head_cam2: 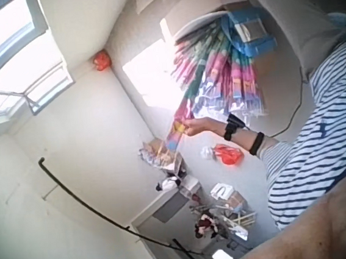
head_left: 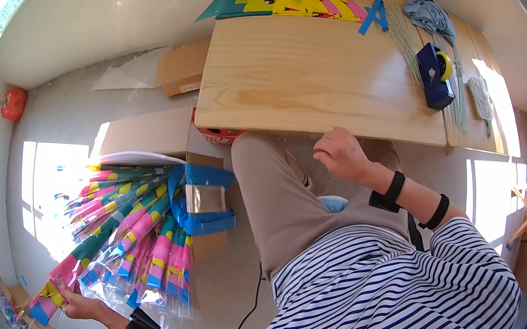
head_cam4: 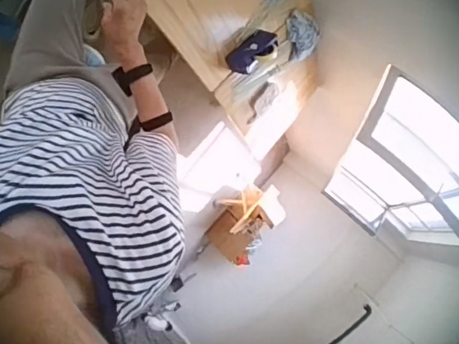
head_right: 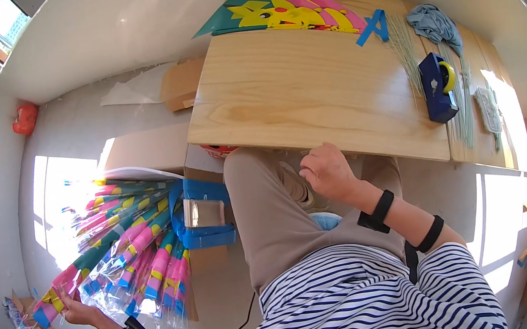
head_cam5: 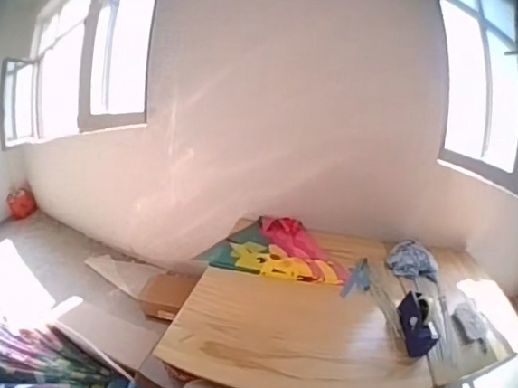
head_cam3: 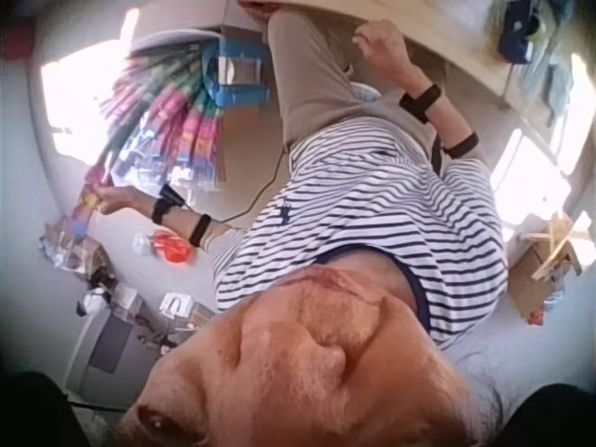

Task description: Assembling a decorative character kite by inserting structural rods and securing components with tape.

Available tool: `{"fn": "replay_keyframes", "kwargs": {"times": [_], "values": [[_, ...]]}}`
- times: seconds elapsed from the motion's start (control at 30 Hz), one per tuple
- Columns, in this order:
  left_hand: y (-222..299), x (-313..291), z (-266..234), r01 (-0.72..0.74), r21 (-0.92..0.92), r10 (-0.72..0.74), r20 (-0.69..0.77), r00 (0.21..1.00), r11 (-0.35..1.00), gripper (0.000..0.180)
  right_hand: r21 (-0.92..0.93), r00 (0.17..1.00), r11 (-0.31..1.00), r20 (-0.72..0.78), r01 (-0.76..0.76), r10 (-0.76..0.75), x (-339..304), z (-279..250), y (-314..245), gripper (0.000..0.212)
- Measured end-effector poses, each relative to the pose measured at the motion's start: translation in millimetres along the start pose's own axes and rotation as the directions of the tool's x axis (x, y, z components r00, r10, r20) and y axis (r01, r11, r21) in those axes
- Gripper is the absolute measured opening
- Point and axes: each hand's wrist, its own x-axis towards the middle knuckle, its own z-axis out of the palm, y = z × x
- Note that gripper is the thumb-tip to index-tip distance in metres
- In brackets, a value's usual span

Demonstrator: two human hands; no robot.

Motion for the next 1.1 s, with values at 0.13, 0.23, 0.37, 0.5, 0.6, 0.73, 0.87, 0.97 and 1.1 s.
{"fn": "replay_keyframes", "kwargs": {"times": [0.13,0.23,0.37,0.5,0.6,0.73,0.87,0.97,1.1], "values": [[-141,23,27,0.351,0.302,-0.379,0.041,0.924,0.887,0.05,0.008,1.0,1.0,0.01,0.006,-0.006,24,10,18,0.011],[-124,-16,59,0.321,0.701,-0.226,-0.228,0.947,0.637,0.057,-0.032,0.992,0.998,-0.116,-0.059,0.055,38,-6,43,0.019],[-93,-22,109,-0.189,0.668,0.221,0.037,0.975,0.72,0.033,-0.139,0.976,0.98,-0.182,-0.144,0.118,61,-22,88,0.04],[-26,-82,271,-0.158,0.173,0.04,0.542,0.839,0.972,0.022,-0.241,0.987,0.958,-0.089,-0.155,0.137,74,-4,121,0.057],[-5,-145,415,0.213,0.055,-0.157,0.852,0.499,0.976,0.04,-0.254,0.987,0.953,-0.051,-0.163,0.155,70,7,125,0.062],[6,-221,574,0.358,0.215,-0.295,0.938,0.184,0.908,0.06,-0.222,0.984,0.958,-0.039,-0.18,0.175,72,6,125,0.062],[-3,-287,677,0.483,0.269,-0.373,0.919,0.13,0.833,0.056,-0.203,0.978,0.958,0.01,-0.203,0.21,75,4,127,0.061],[-1,-330,717,0.626,0.221,-0.358,0.928,0.1,0.747,0.043,-0.217,0.972,0.951,0.025,-0.222,0.233,76,2,131,0.06],[1,-342,733,0.67,0.089,-0.279,0.943,0.182,0.737,0.025,-0.211,0.967,0.949,0.042,-0.236,0.25,74,0,132,0.059]]}}
